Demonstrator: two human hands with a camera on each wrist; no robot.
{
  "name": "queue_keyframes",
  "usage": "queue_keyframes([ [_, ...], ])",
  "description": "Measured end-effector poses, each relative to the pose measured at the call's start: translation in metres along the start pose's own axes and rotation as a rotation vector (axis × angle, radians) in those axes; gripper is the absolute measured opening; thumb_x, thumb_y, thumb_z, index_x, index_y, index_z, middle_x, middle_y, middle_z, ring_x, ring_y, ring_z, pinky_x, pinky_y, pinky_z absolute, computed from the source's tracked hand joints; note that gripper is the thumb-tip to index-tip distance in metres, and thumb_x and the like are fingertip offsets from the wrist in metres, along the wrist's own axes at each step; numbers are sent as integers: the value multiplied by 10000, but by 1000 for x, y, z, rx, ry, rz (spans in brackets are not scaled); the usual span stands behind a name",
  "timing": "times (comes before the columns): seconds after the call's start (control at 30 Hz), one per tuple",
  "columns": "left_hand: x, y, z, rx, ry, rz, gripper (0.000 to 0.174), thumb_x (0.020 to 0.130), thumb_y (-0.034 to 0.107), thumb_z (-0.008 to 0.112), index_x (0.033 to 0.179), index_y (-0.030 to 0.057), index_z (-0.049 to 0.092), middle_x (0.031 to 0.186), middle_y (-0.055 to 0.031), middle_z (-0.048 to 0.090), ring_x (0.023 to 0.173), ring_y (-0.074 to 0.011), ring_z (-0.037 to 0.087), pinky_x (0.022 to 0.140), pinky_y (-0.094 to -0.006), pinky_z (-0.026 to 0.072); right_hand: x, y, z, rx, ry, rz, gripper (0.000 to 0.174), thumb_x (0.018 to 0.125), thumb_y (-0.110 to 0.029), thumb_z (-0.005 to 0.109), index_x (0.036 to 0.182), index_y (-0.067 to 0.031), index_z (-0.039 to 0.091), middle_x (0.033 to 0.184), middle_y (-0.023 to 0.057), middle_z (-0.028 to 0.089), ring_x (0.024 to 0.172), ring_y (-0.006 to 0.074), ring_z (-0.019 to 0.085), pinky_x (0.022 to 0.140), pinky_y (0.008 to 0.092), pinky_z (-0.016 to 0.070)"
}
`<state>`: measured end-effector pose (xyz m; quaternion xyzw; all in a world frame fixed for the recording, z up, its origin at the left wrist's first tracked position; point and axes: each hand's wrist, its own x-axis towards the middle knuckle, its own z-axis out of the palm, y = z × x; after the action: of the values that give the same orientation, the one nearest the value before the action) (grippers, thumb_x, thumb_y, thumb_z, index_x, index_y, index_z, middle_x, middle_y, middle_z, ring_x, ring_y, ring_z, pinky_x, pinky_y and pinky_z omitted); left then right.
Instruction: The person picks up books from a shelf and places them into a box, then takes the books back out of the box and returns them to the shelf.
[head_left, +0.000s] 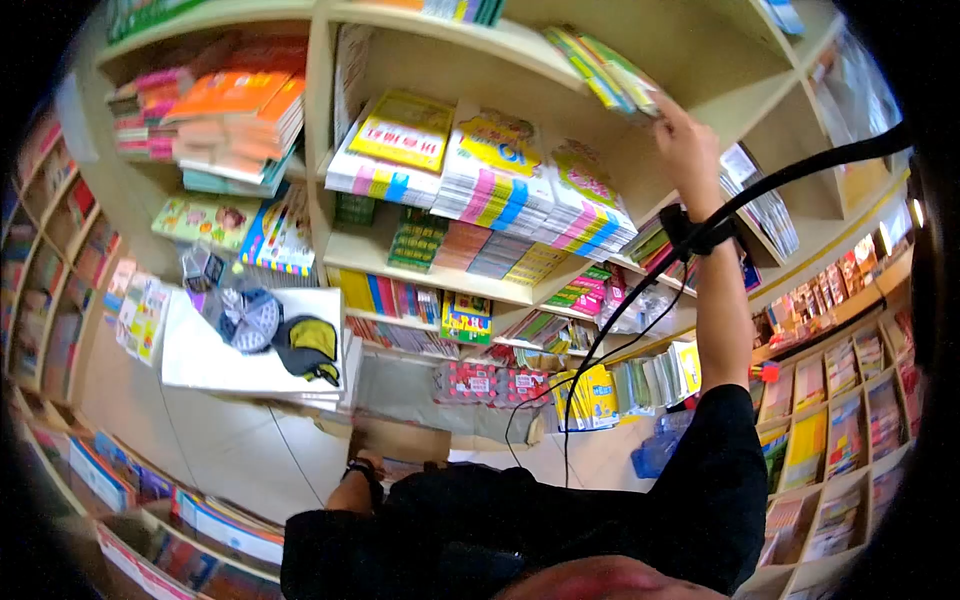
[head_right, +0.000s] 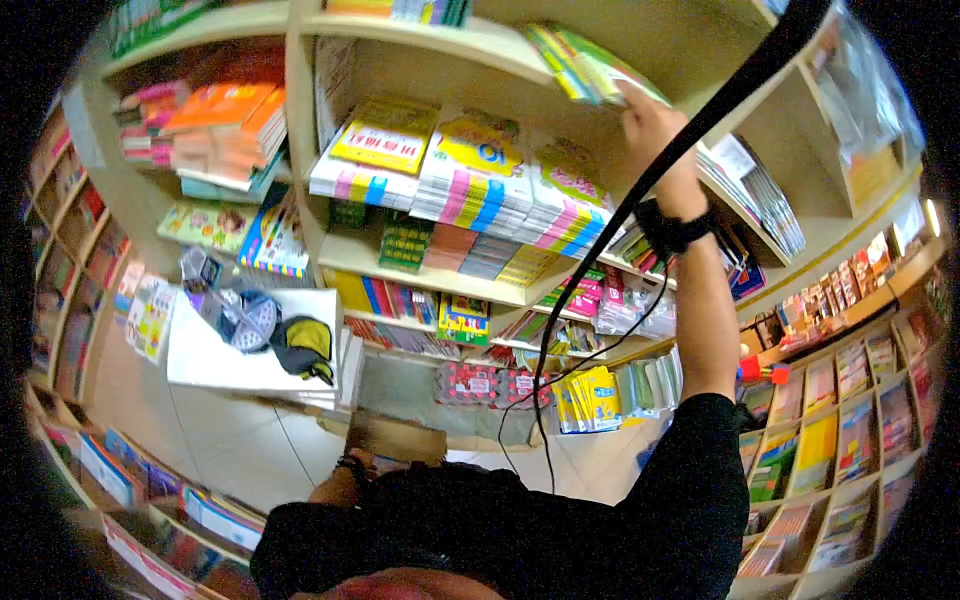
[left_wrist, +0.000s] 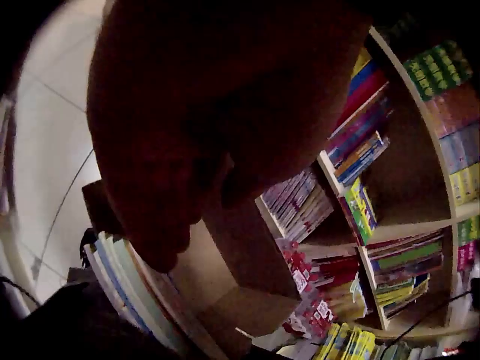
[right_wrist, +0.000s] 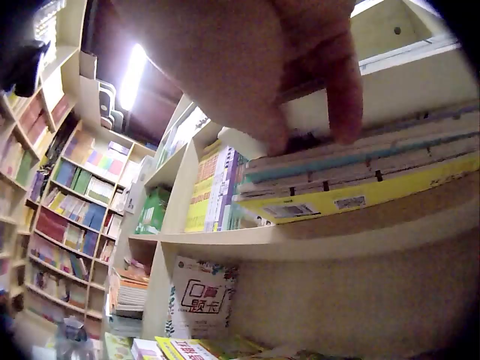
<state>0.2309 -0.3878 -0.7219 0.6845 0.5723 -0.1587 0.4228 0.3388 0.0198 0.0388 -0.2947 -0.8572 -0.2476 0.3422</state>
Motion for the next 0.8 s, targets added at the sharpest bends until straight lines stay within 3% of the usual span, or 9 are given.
queue_keyframes([
  [0.1,10,-14,23,-355,166,-159,303,839,288,542,1006,65,660,1073,-191,638,934,-291,633,777,-410,511,6,63,34,-56,-54,-16,262,856,-242,560,1097,-181,641,845,192,650,780,342,649,674,410,506],
  [0.17,15,4,62,-573,233,-274,314,830,283,539,1009,55,658,1074,-198,635,950,-305,626,791,-415,506,-2,42,41,-203,-30,-61,320,834,-361,596,1098,-190,655,828,161,670,735,290,661,640,395,505],
  [0.23,23,-9,55,-695,331,-400,325,821,278,535,1011,44,656,1076,-205,632,965,-319,619,805,-420,500,29,117,8,-656,-19,-112,274,865,-308,588,1083,-161,662,887,143,686,776,244,662,696,341,515],
  [0.43,82,1,133,-1294,600,-780,358,795,262,524,1019,14,650,1080,-226,624,1011,-361,597,848,-435,484,3,17,22,-158,49,-130,338,913,-340,534,991,-34,654,877,146,676,781,218,643,693,356,517],
  [0.57,-25,74,35,-1396,769,-939,341,780,232,543,1009,-5,631,1038,-237,628,1022,-362,589,864,-442,470,9,5,15,-198,-48,-49,439,946,-361,498,930,51,649,870,148,669,784,201,630,690,365,519],
  [0.6,-31,85,24,-1395,793,-1076,356,772,227,561,1036,-7,608,1064,-244,611,1040,-369,576,883,-437,462,12,17,24,10,146,-194,438,884,-329,624,647,40,607,551,72,579,492,142,515,459,324,449],
  [0.63,-35,99,14,-1392,814,-1217,377,764,222,579,1062,-9,586,1091,-251,594,1059,-377,563,903,-432,453,22,35,29,10,137,-190,438,884,-329,624,647,40,607,551,72,579,492,142,515,459,324,449],
  [0.7,-40,124,-9,-1382,736,-1256,502,743,222,628,1166,-15,499,1171,-260,538,1097,-392,533,903,-424,458,48,73,37,-49,104,306,427,894,-329,602,692,47,626,606,93,609,546,153,554,501,333,474],
  [0.8,-22,136,-11,-1399,460,-1111,543,830,314,536,1262,3,430,1298,-230,466,1172,-367,487,993,-390,389,19,24,26,-31,141,89,387,889,-285,604,695,49,628,588,94,601,515,153,549,466,327,465],
])
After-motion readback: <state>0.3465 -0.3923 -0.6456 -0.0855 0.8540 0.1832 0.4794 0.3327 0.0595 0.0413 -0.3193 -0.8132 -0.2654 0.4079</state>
